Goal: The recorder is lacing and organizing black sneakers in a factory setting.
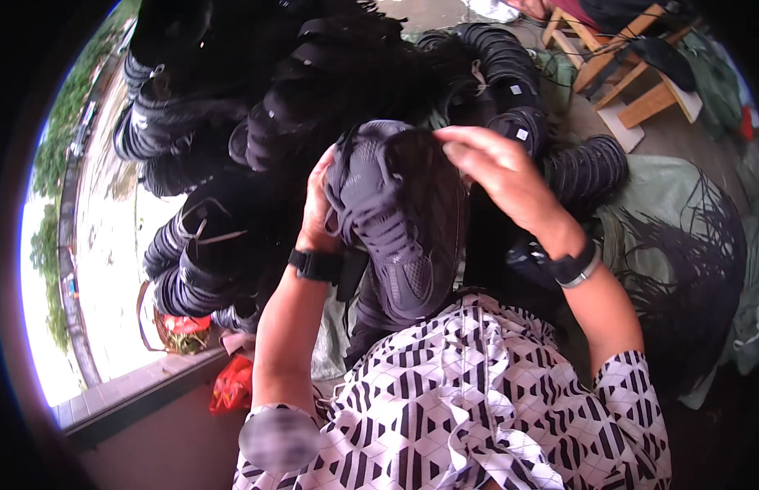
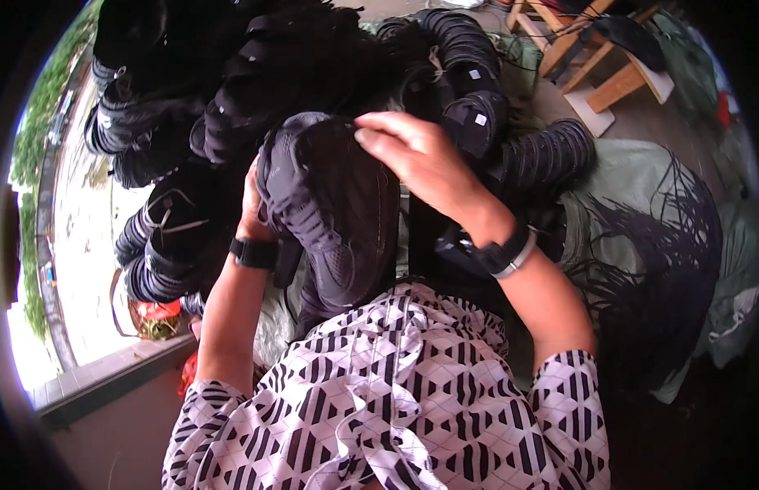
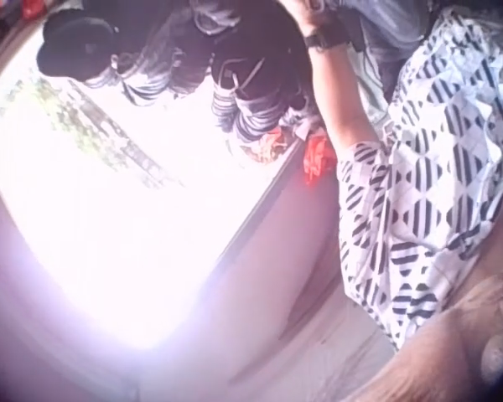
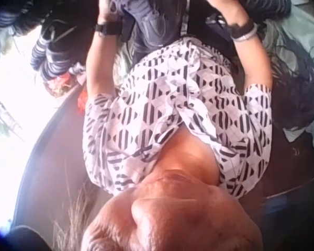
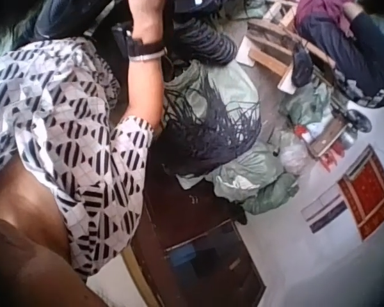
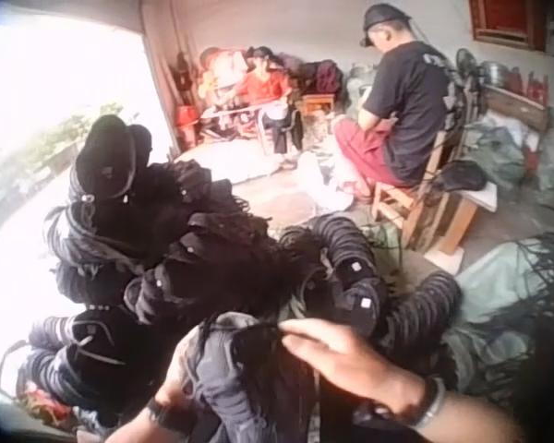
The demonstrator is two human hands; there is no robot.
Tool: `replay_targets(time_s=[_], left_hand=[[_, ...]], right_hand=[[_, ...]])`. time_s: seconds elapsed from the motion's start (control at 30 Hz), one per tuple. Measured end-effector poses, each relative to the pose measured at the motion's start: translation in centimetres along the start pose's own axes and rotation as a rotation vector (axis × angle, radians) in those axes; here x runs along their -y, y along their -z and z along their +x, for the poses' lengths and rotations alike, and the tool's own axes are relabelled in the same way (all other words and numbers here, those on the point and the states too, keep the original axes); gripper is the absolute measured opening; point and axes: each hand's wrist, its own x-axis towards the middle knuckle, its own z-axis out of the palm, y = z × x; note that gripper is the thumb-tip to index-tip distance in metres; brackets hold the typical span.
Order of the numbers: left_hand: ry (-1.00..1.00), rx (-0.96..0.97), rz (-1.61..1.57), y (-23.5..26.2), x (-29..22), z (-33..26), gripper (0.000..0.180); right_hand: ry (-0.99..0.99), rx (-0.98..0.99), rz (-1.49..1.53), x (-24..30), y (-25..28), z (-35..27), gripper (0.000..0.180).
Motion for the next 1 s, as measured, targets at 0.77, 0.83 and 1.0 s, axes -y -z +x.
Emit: replay_targets(time_s=[0.77,0.83,1.0], left_hand=[[-0.418,-0.289,0.407,6.2,-1.1,-7.9,0.039],[-0.418,-0.344,0.415,7.5,-1.8,-8.2,0.039],[-0.127,-0.304,0.151,3.2,-2.6,-2.6,0.041]], right_hand=[[-0.068,0.25,-0.42,-5.7,7.2,4.7,0.039],[0.661,0.138,-0.458,-6.6,11.7,1.5,0.038],[0.297,-0.012,-0.571,-6.0,13.3,-1.0,0.036]])
